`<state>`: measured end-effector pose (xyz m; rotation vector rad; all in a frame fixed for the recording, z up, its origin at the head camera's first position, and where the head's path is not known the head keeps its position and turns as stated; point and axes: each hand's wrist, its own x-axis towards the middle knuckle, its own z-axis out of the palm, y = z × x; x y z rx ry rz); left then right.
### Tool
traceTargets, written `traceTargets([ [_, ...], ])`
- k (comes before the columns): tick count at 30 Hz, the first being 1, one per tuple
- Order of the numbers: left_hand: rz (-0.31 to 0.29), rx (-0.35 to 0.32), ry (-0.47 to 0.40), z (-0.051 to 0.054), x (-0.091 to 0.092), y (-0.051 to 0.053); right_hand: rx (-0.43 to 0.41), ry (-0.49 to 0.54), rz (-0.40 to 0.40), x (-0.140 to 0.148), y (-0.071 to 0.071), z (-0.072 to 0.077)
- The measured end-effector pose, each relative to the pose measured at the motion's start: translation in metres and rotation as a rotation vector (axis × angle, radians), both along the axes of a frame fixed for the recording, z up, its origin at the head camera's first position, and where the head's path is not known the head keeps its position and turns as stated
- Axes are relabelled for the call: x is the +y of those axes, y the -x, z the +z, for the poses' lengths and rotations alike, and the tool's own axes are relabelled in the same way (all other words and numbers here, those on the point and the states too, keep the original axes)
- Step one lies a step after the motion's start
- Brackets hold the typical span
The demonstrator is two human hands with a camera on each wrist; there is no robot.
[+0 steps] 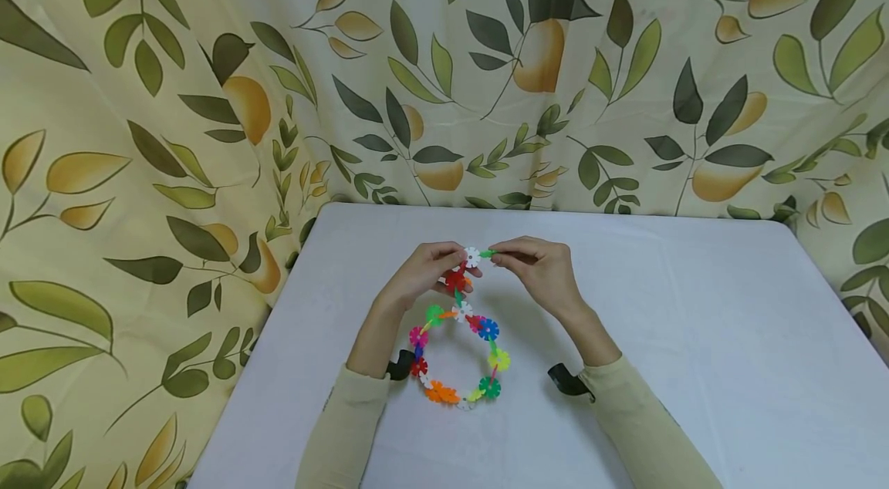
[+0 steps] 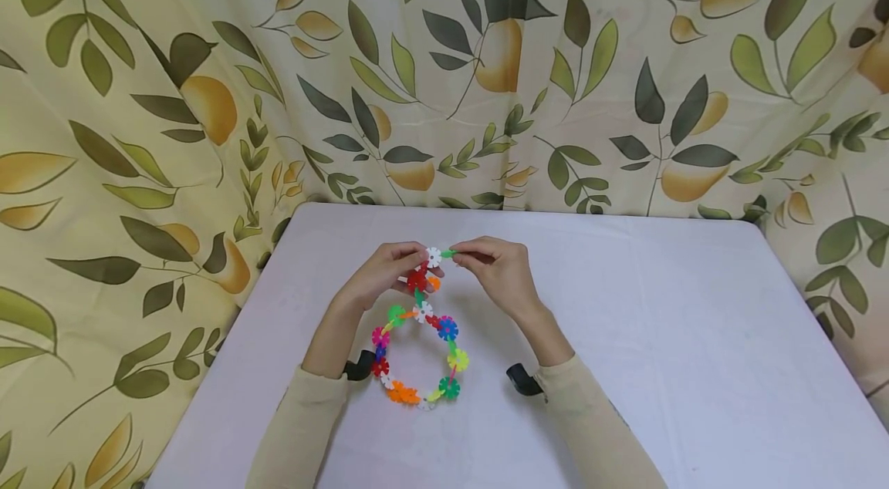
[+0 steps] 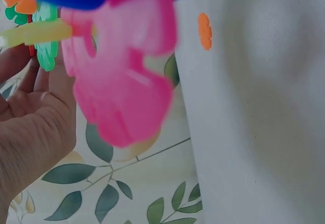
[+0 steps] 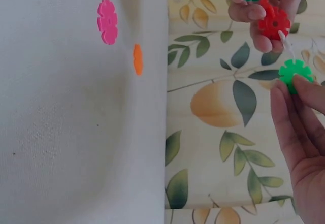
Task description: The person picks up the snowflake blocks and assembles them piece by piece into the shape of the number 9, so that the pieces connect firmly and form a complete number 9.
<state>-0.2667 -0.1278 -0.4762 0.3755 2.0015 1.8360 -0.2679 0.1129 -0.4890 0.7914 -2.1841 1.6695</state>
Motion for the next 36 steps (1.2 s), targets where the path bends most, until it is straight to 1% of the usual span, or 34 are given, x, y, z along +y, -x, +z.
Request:
traceTargets([
  [2,-0.001,0.001,0.002,-0.001,0.000,0.000,0.036,-0.033,-0.008,-0.001,0.000,0.001],
  [5,-0.005,-0.004,0.010,-0.001,0.000,0.001,0.112,-0.080,-0.012,-0.002,0.000,0.001],
  [7,-0.006,-0.009,0.020,-0.002,0.001,0.001,0.150,-0.096,-0.001,-0.002,0.001,0.001],
  [9,-0.004,-0.010,0.028,-0.002,0.001,0.000,0.173,-0.104,0.002,-0.002,0.001,0.000],
  [14,0.014,-0.017,0.047,-0.005,0.004,-0.001,0.210,-0.133,-0.023,0.000,-0.001,-0.002],
  [19,0.043,-0.036,0.053,-0.006,0.009,-0.003,0.220,-0.151,-0.046,0.000,-0.003,-0.004],
  [24,0.060,-0.037,0.051,-0.005,0.009,-0.004,0.245,-0.116,-0.052,-0.003,-0.001,-0.008],
  [27,0.058,-0.032,0.048,-0.003,0.008,-0.004,0.247,-0.080,-0.044,-0.006,0.000,-0.010],
  [30,0.051,-0.032,0.047,-0.003,0.006,-0.003,0.240,-0.064,-0.036,-0.007,0.000,-0.010],
  [33,0.033,-0.041,0.053,-0.003,0.004,-0.002,0.227,-0.084,-0.013,-0.007,0.001,-0.009],
  [36,0.010,-0.037,0.073,-0.002,0.001,-0.001,0.181,-0.111,0.001,-0.007,0.002,-0.009],
])
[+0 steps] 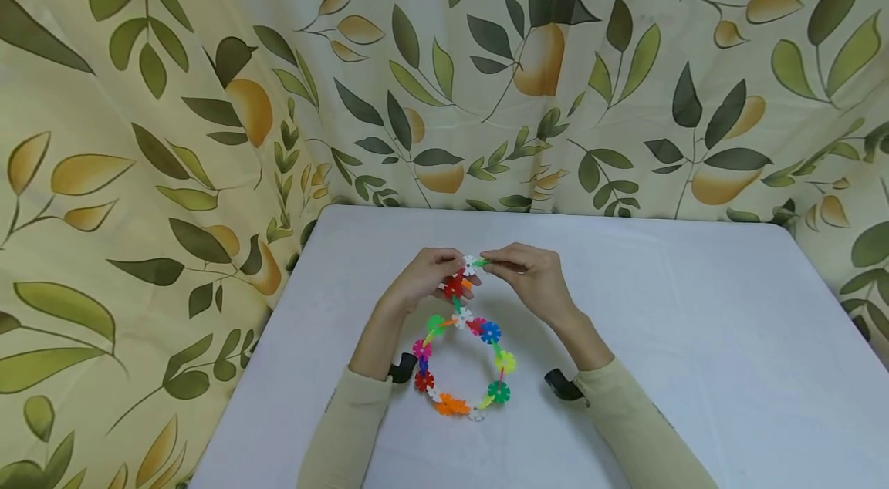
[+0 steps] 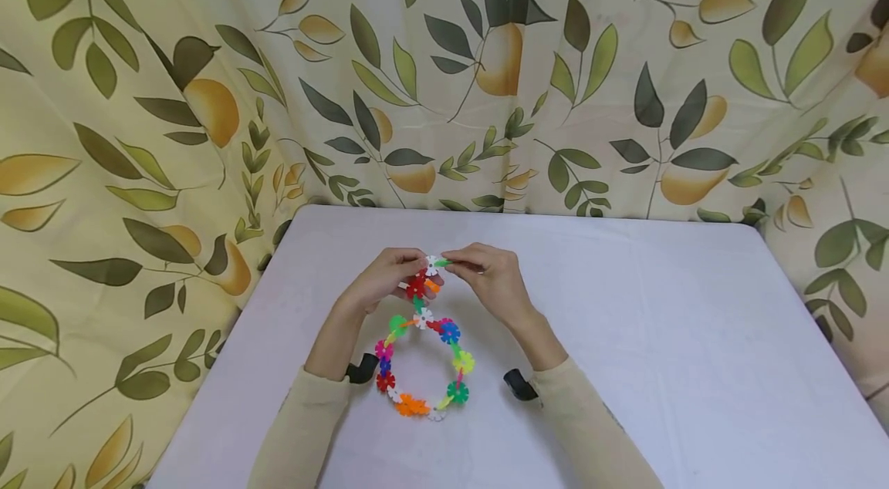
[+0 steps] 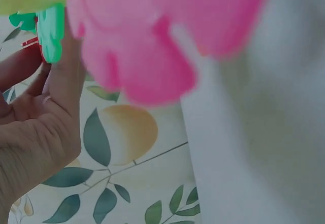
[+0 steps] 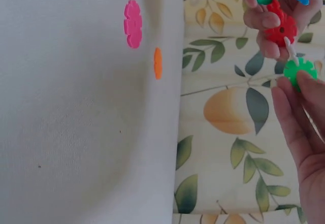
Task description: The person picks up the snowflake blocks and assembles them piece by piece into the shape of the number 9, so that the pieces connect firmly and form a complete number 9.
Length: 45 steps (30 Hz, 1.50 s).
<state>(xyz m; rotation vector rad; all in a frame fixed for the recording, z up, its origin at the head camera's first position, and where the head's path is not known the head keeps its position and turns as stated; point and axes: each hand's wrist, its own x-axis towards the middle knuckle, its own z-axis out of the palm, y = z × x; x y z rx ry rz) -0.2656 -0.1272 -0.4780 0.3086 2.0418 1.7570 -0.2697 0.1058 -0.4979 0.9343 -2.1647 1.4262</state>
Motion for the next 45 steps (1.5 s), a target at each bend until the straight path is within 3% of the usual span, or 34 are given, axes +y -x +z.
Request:
traceTargets([
  [6,0.004,0.010,0.046,0.006,-0.011,-0.002,-0.209,-0.097,-0.065,-0.002,0.001,-0.005],
  [14,0.007,0.005,0.063,0.008,-0.018,0.001,-0.439,-0.425,-0.011,-0.014,0.016,-0.019],
  [17,0.005,0.003,0.075,0.009,-0.018,0.001,-0.454,-0.565,0.032,-0.024,0.025,-0.024],
  [20,-0.007,-0.003,0.072,0.009,-0.018,0.002,-0.415,-0.692,0.049,-0.034,0.029,-0.028],
  [24,-0.033,-0.002,0.072,0.009,-0.017,0.002,-0.362,-0.767,0.012,-0.042,0.030,-0.031],
  [29,-0.066,0.030,0.088,0.008,-0.016,0.002,-0.429,-0.712,-0.057,-0.043,0.029,-0.034],
  [35,-0.089,0.052,0.083,0.006,-0.014,0.002,-0.507,-0.530,-0.126,-0.028,0.027,-0.035],
  [45,-0.092,0.042,0.068,0.004,-0.011,0.003,-0.679,0.010,-0.133,-0.004,0.010,-0.006],
])
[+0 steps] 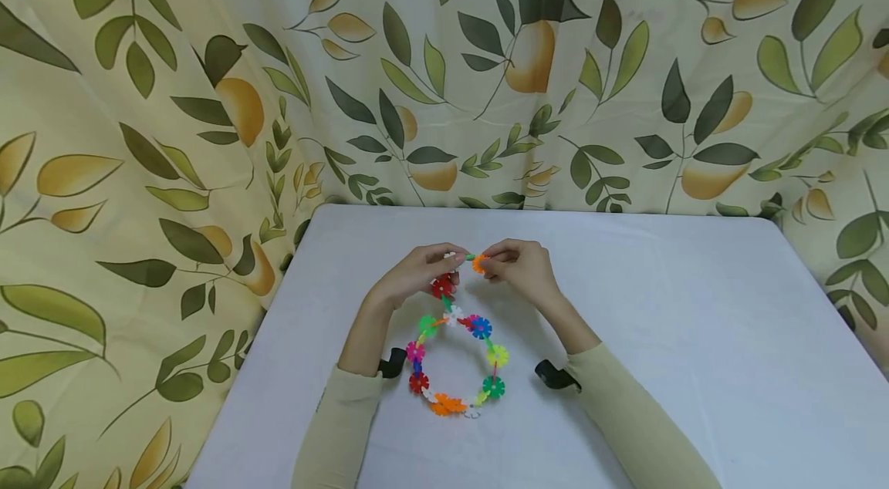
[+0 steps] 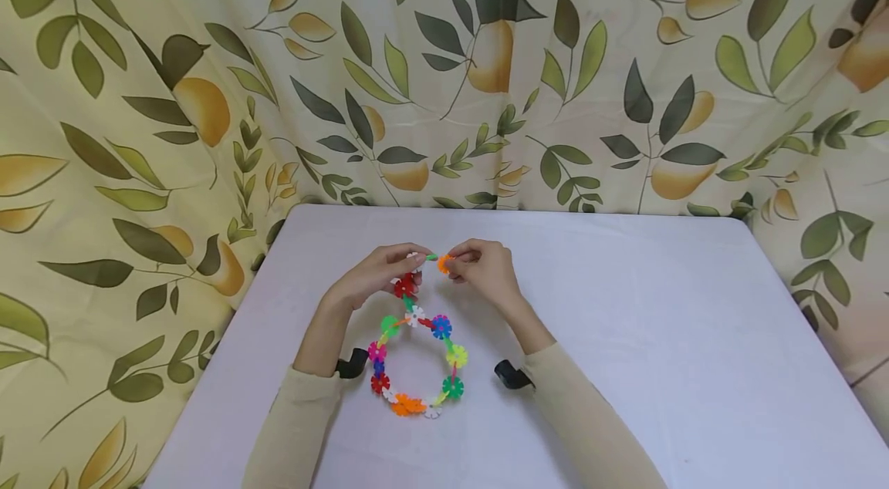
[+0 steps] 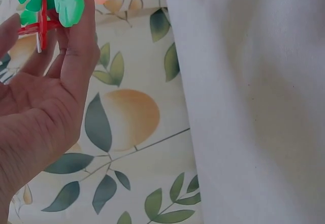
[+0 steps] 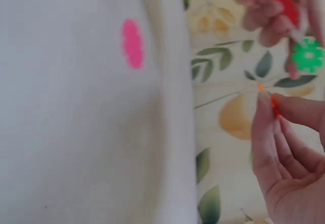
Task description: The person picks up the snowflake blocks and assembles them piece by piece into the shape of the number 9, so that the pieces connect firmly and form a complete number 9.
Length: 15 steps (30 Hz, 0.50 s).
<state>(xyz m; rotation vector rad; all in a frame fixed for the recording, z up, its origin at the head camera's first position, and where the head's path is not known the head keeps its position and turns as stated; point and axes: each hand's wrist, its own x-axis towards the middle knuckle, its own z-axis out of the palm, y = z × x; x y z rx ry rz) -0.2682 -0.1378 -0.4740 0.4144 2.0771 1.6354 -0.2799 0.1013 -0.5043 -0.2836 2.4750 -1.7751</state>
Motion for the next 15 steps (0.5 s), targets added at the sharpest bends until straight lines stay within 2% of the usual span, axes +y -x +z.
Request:
traceTargets([
  [3,0.004,0.003,0.003,-0.001,0.000,0.000,-0.025,0.145,-0.031,0.004,-0.005,0.011],
  [7,0.011,0.010,0.009,-0.002,0.000,0.000,-0.041,0.275,-0.030,0.006,-0.011,0.022],
  [15,-0.007,0.009,-0.016,-0.005,0.002,0.002,-0.072,0.322,-0.021,0.006,-0.015,0.029],
])
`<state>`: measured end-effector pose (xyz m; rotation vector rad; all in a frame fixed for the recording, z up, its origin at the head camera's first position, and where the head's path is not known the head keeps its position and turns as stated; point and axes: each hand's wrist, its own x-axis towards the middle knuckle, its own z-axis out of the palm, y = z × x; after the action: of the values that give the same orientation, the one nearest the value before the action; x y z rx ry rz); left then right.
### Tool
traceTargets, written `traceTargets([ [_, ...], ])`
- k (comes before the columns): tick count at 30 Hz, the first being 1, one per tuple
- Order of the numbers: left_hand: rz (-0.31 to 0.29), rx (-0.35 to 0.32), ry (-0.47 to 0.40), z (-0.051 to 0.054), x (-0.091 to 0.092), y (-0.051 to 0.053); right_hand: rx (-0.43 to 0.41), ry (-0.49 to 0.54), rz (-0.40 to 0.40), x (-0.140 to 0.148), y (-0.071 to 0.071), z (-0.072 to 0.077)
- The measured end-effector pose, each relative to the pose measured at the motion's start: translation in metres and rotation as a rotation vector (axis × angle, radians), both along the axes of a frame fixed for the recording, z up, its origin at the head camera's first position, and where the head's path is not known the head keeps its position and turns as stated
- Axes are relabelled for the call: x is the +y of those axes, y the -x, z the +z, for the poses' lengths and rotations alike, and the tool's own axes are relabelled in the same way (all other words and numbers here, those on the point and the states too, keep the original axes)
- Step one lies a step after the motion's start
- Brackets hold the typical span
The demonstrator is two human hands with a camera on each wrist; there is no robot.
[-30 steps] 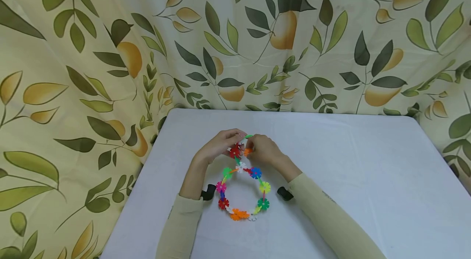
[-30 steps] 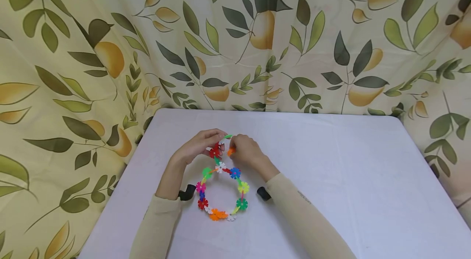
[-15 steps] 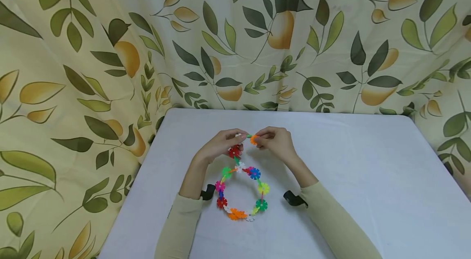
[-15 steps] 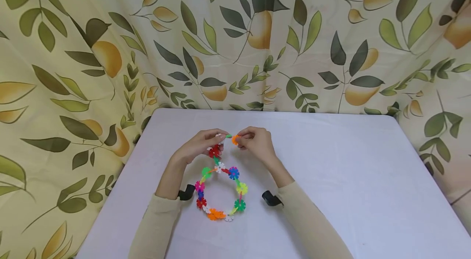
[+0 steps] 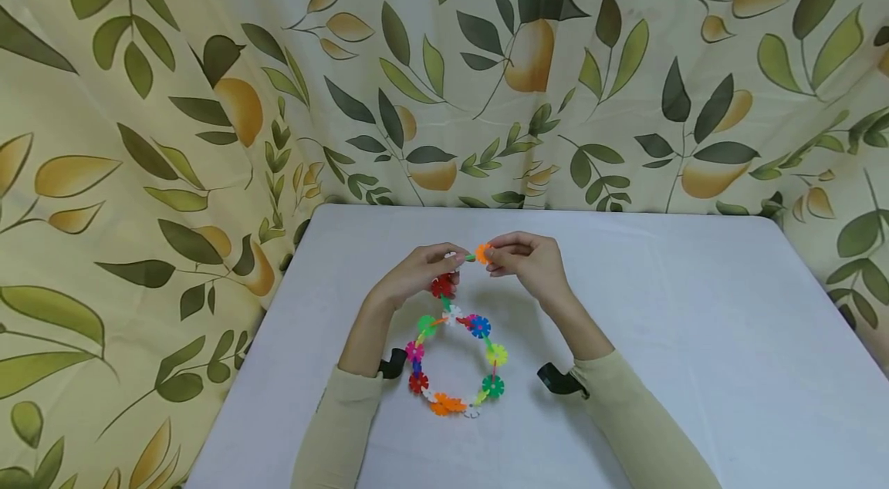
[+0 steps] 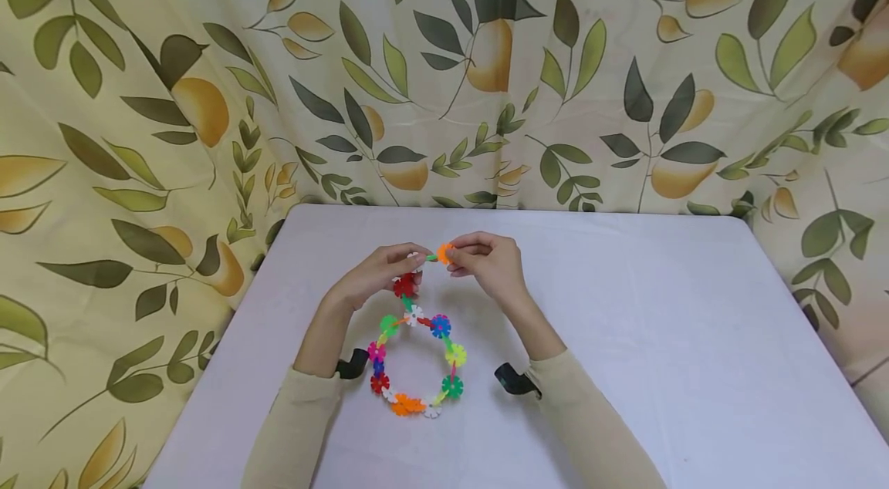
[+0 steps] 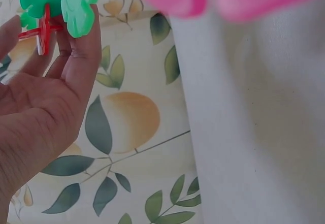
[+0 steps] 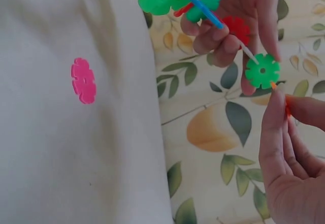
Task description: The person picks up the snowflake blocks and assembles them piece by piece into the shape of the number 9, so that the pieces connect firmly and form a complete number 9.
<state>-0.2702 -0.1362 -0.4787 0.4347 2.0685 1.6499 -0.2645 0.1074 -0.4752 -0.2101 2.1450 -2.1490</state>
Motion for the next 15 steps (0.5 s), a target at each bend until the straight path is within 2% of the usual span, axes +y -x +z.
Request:
traceTargets([
  [6,-0.009,-0.011,-0.036,0.0009,0.0017,0.0002,0.000,0.010,0.014,-0.0018,-0.0015,-0.0013],
  [15,0.013,-0.027,-0.087,0.0017,0.0057,-0.0007,-0.004,0.022,0.016,-0.0052,-0.0033,-0.0013],
])
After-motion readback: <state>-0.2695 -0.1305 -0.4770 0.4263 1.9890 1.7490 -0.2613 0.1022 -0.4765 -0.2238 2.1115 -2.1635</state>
